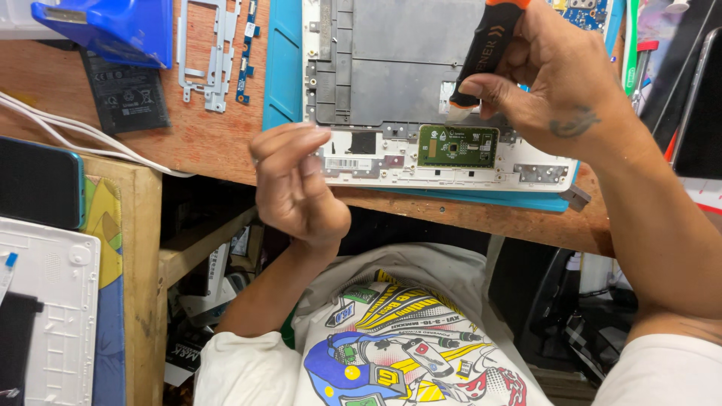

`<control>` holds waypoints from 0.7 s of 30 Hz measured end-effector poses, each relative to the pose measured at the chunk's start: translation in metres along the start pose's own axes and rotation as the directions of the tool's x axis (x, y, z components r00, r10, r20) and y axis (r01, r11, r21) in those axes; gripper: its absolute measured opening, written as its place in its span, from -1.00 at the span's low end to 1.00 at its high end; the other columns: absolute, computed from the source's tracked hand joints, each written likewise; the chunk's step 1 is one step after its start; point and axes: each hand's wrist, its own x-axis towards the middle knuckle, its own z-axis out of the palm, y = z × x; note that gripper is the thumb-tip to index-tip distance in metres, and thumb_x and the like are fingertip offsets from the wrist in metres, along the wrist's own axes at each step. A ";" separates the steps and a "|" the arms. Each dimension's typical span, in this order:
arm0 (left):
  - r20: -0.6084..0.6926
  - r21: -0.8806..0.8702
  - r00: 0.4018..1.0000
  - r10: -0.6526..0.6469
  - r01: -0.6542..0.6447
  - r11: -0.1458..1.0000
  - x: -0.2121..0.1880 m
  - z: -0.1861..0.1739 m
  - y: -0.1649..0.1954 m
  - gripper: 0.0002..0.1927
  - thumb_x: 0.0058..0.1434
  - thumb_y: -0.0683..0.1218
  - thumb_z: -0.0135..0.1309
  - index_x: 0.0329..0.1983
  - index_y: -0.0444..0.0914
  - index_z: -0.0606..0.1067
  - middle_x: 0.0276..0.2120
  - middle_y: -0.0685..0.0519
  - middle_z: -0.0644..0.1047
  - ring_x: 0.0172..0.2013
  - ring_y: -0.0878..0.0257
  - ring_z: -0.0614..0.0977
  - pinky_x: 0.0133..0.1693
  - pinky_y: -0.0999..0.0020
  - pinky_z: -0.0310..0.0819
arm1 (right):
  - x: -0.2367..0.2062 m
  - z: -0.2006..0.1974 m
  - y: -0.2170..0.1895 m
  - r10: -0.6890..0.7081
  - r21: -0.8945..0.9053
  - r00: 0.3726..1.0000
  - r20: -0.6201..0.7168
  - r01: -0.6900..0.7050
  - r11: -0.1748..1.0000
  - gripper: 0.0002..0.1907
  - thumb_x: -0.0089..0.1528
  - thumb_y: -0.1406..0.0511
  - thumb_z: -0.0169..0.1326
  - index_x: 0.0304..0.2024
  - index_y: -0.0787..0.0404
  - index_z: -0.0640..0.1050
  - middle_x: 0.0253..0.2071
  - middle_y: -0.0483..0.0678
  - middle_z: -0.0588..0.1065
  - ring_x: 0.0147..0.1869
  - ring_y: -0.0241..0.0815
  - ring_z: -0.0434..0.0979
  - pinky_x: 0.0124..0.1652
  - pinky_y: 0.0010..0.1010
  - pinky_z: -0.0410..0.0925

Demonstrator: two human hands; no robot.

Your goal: The person disassembles a laptop by removing screws and prying off internal components. They use a screwdriver and a prying tool to detach a circuit board and other parts from the laptop chassis.

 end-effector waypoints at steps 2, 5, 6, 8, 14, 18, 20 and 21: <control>-0.114 -0.054 0.993 0.015 -0.021 0.998 -0.003 -0.002 -0.006 -0.78 0.32 -0.24 -0.17 -0.06 -0.38 0.44 -0.13 -0.11 0.52 -0.10 0.13 0.54 0.04 0.25 0.47 | 0.003 0.000 0.001 0.043 -0.005 0.999 0.030 -0.043 0.999 -0.59 0.28 0.47 0.17 0.13 0.33 0.34 -0.17 0.03 0.59 -0.19 -0.22 0.64 -0.28 -0.45 0.52; -0.214 -0.106 0.977 0.021 -0.045 0.993 -0.007 -0.002 -0.015 -0.76 0.34 -0.14 -0.18 -0.02 -0.36 0.38 -0.08 -0.15 0.47 -0.09 0.13 0.54 0.07 0.20 0.45 | 0.005 0.000 0.006 -0.028 -0.062 0.999 0.046 0.031 0.998 -0.69 0.38 0.45 0.20 0.08 0.35 0.37 -0.13 0.04 0.61 -0.13 -0.23 0.68 -0.24 -0.48 0.55; -0.230 -0.115 0.973 0.017 -0.044 0.992 -0.008 -0.002 -0.017 -0.75 0.35 -0.12 -0.18 -0.01 -0.36 0.38 -0.06 -0.15 0.47 -0.07 0.13 0.53 0.09 0.20 0.43 | 0.005 0.000 0.008 -0.031 -0.063 0.998 0.048 0.034 0.997 -0.70 0.39 0.44 0.20 0.07 0.34 0.38 -0.14 0.04 0.61 -0.15 -0.23 0.68 -0.24 -0.48 0.54; -0.244 -0.126 0.970 0.011 -0.043 0.991 -0.010 -0.001 -0.019 -0.74 0.36 -0.10 -0.18 -0.01 -0.35 0.38 -0.05 -0.16 0.47 -0.06 0.13 0.53 0.11 0.20 0.42 | 0.004 -0.001 0.011 -0.032 -0.063 0.998 0.049 0.035 0.997 -0.73 0.40 0.43 0.20 0.06 0.33 0.39 -0.18 0.04 0.62 -0.17 -0.23 0.67 -0.25 -0.48 0.52; -0.205 -0.098 0.979 0.024 -0.045 0.994 -0.008 -0.002 -0.017 -0.75 0.37 -0.09 -0.20 -0.05 -0.34 0.38 -0.07 -0.14 0.48 -0.05 0.14 0.52 0.11 0.20 0.42 | 0.003 -0.002 0.013 0.049 -0.032 0.998 0.038 -0.048 0.998 -0.75 0.38 0.42 0.19 0.02 0.33 0.40 -0.20 0.02 0.62 -0.20 -0.24 0.67 -0.27 -0.48 0.51; -0.170 -0.057 0.985 0.032 -0.042 0.998 -0.007 -0.002 -0.013 -0.78 0.37 -0.11 -0.20 -0.08 -0.33 0.39 -0.07 -0.11 0.48 -0.04 0.14 0.51 0.10 0.21 0.42 | 0.004 -0.002 0.011 0.058 -0.012 0.998 0.035 -0.058 0.998 -0.74 0.37 0.42 0.19 0.03 0.32 0.40 -0.18 0.00 0.62 -0.16 -0.28 0.68 -0.24 -0.50 0.54; -0.131 -0.020 0.991 0.038 -0.041 0.999 -0.006 -0.003 -0.012 -0.80 0.36 -0.13 -0.19 -0.09 -0.33 0.40 -0.07 -0.10 0.49 -0.04 0.15 0.50 0.09 0.23 0.42 | 0.005 -0.003 0.011 0.067 -0.051 0.997 0.042 -0.065 0.997 -0.73 0.37 0.41 0.20 0.02 0.32 0.39 -0.20 0.00 0.62 -0.19 -0.28 0.68 -0.28 -0.50 0.51; -0.102 0.001 0.994 0.042 -0.042 0.999 -0.006 -0.004 -0.011 -0.81 0.35 -0.14 -0.18 -0.10 -0.32 0.40 -0.08 -0.09 0.49 -0.04 0.15 0.50 0.08 0.24 0.42 | 0.005 -0.003 0.011 0.059 -0.052 0.997 0.046 -0.057 0.997 -0.73 0.37 0.41 0.20 0.02 0.32 0.39 -0.21 0.00 0.62 -0.20 -0.27 0.67 -0.29 -0.50 0.50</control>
